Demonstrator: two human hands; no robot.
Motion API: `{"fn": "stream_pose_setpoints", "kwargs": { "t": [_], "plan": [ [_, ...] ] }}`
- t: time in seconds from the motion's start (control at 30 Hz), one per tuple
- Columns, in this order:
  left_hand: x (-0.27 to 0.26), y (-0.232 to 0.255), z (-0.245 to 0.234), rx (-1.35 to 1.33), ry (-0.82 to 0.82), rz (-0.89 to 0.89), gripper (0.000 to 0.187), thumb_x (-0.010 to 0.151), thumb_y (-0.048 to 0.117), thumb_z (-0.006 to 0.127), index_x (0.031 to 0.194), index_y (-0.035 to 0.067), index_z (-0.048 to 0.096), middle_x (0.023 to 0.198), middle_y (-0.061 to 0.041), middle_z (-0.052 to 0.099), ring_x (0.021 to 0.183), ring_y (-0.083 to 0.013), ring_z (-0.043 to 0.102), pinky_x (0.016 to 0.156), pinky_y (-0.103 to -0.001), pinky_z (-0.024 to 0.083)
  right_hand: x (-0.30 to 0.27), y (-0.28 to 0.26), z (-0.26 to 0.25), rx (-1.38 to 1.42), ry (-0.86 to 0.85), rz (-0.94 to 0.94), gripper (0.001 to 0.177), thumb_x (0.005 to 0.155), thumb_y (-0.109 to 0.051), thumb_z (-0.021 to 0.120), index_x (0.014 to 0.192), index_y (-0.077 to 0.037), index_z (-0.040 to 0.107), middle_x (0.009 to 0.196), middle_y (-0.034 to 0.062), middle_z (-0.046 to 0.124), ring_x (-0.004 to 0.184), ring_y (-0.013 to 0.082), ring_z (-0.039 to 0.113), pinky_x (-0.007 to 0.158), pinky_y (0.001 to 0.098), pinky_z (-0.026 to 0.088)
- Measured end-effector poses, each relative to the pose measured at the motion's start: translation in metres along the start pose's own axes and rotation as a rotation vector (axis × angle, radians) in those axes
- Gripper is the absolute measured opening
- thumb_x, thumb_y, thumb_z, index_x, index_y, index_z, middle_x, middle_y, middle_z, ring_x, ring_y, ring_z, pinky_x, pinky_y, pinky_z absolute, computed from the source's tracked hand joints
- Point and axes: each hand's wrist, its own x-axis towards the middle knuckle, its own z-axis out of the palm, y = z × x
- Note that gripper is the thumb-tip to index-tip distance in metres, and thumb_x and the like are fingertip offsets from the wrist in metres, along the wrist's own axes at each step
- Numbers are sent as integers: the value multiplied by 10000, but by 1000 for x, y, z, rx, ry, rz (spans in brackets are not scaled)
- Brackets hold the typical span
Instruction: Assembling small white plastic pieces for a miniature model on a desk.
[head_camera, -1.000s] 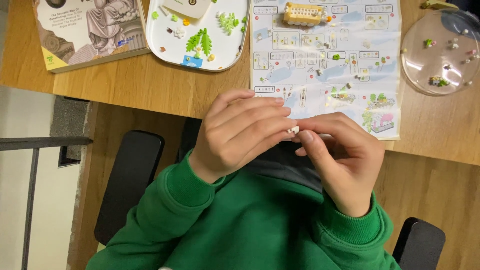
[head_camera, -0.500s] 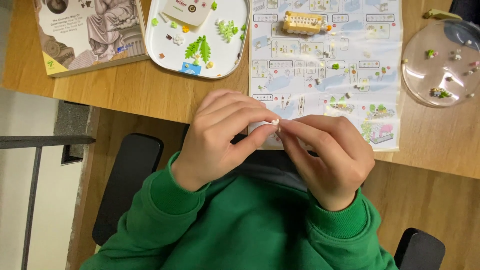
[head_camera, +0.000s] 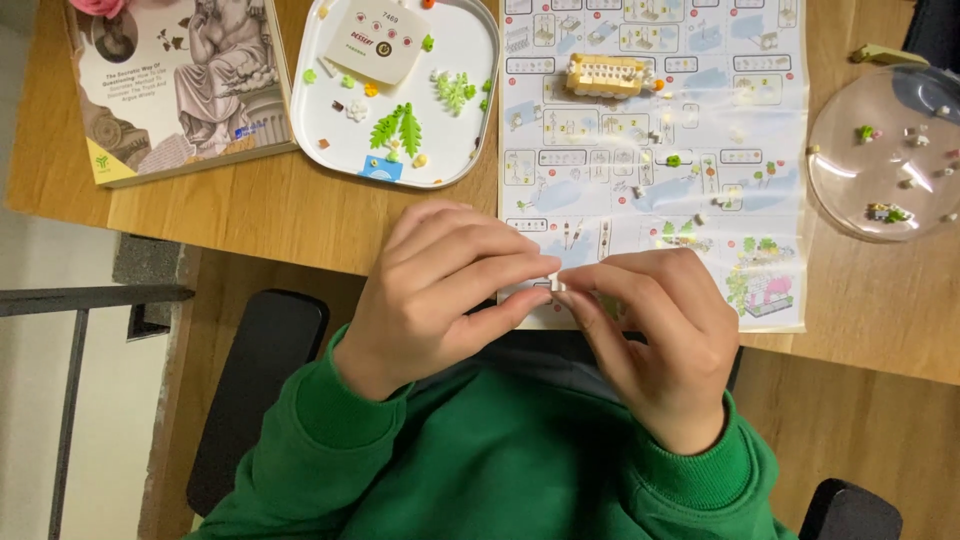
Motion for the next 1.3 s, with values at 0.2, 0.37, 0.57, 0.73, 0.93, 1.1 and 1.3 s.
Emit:
{"fn": "stream_pose_setpoints", "kwargs": {
  "t": [0.2, 0.37, 0.57, 0.73, 0.93, 1.1, 1.3],
  "plan": [
    [4, -9, -5, 117, 4, 5, 106, 903, 134, 760, 962, 57, 720, 960, -65, 708, 887, -233, 648, 839, -375, 465, 5, 6, -8, -116, 36, 29, 65, 907, -61, 764, 952, -36, 726, 866, 88, 645, 780, 232, 536, 733, 340, 411],
    [3, -15, -3, 224, -46, 1, 119, 914, 222, 739, 943, 108, 718, 1010, -49, 688, 925, -228, 631, 811, -370, 412, 6, 24, -18, -171, 67, 52, 83, 921, -67, 795, 933, -17, 730, 903, 117, 651, 808, 237, 563, 829, 365, 377],
    [2, -20, 4, 331, -44, -12, 141, 901, 305, 700, 906, 167, 730, 993, 6, 703, 905, -213, 608, 786, -364, 397, 2, 36, -17, -191, 100, 81, 114, 924, -67, 820, 909, -2, 727, 906, 128, 643, 824, 239, 568, 881, 379, 363],
    [4, -20, 7, 378, -38, -12, 154, 906, 326, 668, 883, 184, 725, 980, 26, 710, 880, -208, 615, 762, -365, 394, 1, 37, -15, -165, 140, 119, 126, 911, -46, 829, 891, 9, 718, 884, 133, 644, 811, 234, 582, 864, 361, 361],
    [5, -19, 7, 369, -48, -25, 143, 889, 319, 674, 877, 181, 709, 969, 17, 704, 867, -220, 592, 751, -360, 376, 0, 39, -15, -156, 193, 152, 111, 914, -21, 814, 914, 30, 717, 857, 142, 629, 786, 233, 586, 878, 366, 360],
    [3, -17, 8, 396, -36, -31, 136, 874, 320, 700, 880, 186, 715, 965, 32, 705, 862, -204, 586, 748, -351, 369, 1, 37, -16, -153, 184, 153, 76, 939, -24, 788, 937, 18, 725, 879, 130, 635, 802, 240, 548, 850, 364, 371],
    [2, -16, 10, 419, -9, -17, 99, 843, 287, 729, 870, 191, 721, 967, 37, 708, 857, -203, 594, 736, -350, 361, -1, 37, -18, -138, 173, 137, 91, 951, -5, 794, 914, 18, 715, 896, 134, 644, 849, 262, 533, 838, 364, 378]
  ]
}}
